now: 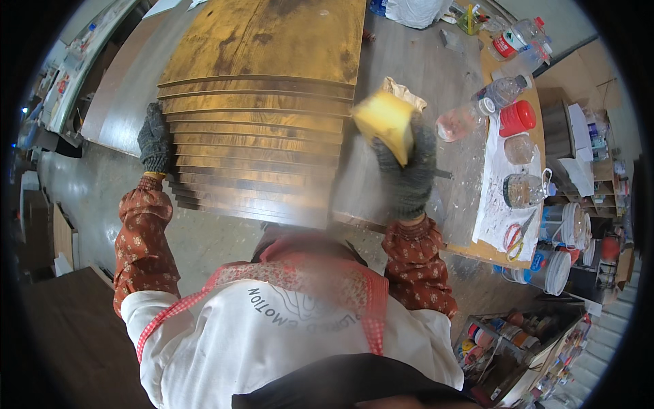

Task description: The person wipes a stack of wooden boards with a cloth, repeatedly rubbing the surfaces and edges. They flip the stack over and continue wiping the other side. The boards remain stacked on the workbench during the process.

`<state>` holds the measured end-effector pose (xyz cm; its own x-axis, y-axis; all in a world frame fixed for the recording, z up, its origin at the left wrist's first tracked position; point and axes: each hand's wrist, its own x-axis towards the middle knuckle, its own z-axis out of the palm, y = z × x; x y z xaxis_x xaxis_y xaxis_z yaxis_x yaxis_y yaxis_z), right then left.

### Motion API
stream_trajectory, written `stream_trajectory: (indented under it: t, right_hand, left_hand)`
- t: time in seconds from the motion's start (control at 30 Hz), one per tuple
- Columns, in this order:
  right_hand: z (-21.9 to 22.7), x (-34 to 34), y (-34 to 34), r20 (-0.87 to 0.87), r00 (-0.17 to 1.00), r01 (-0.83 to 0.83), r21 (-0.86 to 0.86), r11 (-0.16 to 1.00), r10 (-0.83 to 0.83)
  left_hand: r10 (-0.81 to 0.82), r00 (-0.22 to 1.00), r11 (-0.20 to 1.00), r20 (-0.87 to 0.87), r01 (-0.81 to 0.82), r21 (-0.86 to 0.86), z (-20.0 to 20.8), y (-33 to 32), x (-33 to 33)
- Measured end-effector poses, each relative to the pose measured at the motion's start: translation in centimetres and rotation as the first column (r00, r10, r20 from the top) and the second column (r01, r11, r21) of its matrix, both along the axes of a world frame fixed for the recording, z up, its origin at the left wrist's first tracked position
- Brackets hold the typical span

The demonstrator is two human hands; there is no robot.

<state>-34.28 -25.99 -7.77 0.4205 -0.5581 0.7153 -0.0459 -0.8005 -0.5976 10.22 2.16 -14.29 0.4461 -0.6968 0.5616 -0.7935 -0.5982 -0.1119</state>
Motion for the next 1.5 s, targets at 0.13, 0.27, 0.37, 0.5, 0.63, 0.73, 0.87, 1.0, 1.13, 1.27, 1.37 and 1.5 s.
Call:
stream_trajectory:
  t: [0.13, 0.27, 0.37, 0.5, 0.63, 0.73, 0.87, 1.0, 1.13, 1.27, 1.37, 1.5]
  right_hand:
    - [-1.7, 0.7, 0.4, -0.094, 0.991, 0.075, -0.177, 0.981, -0.093]
    - [-3.2, 0.8, 0.6, 0.051, 0.997, 0.048, 0.143, 0.989, -0.056]
    - [-3.6, 0.8, 0.8, 0.106, 0.991, 0.077, 0.066, 0.995, -0.084]
    - [-3.3, 1.0, 1.1, -0.006, 0.992, 0.121, -0.146, 0.982, -0.123]
    - [-3.1, 1.1, 1.2, 0.070, 0.997, 0.012, 0.085, 0.996, -0.018]
    - [-3.4, 1.2, 1.2, 0.050, 0.996, 0.079, -0.031, 0.996, -0.077]
    - [-4.0, 1.5, 1.3, -0.063, 0.998, 0.023, 0.170, 0.985, -0.013]
    - [-4.5, 1.6, 1.6, 0.048, 0.993, 0.102, 0.084, 0.991, -0.106]
    - [-4.5, 1.6, 1.2, 0.211, 0.977, -0.080, 0.257, 0.963, 0.025]
    - [-3.5, 1.7, 0.1, -0.041, 0.991, 0.129, 0.048, 0.991, -0.127]
    - [-2.1, 1.8, -0.7, 0.081, 0.990, 0.078, 0.355, 0.931, -0.114]
    - [0.0, 2.1, -1.8, 0.002, 1.000, 0.007, 0.041, 0.999, -0.007]
  left_hand:
    - [0.000, 1.000, 1.000, 0.008, 0.000, -0.004, -0.2, 0.1, 0.6]
    - [-0.040, 0.995, 0.999, 0.095, 0.042, -0.021, -0.3, 0.3, 0.7]
    - [0.029, 0.999, 1.000, 0.031, -0.029, 0.003, -0.3, 0.4, 0.6]
    - [0.035, 0.999, 0.999, -0.028, -0.036, -0.010, 0.1, 0.2, 0.8]
    - [0.049, 0.999, 0.999, -0.022, -0.050, -0.005, 0.3, 0.2, 0.5]
    - [0.037, 0.999, 0.999, -0.022, -0.037, 0.005, 0.5, 0.3, 0.2]
    - [0.061, 0.998, 0.998, -0.021, -0.061, 0.004, 0.8, 0.1, 0.2]
    - [0.071, 0.997, 0.997, -0.024, -0.071, 0.013, 0.6, 0.3, 0.4]
    - [-0.031, 0.996, 0.999, 0.078, 0.033, -0.021, 0.3, 0.6, 0.7]
    - [0.067, 0.997, 0.998, 0.027, -0.067, 0.008, 0.1, 0.6, 1.1]
    - [0.019, 0.998, 1.000, 0.059, -0.019, -0.007, 0.3, 0.7, 1.0]
    - [0.041, 0.999, 0.999, 0.036, -0.041, 0.007, 0.6, 0.5, 0.5]
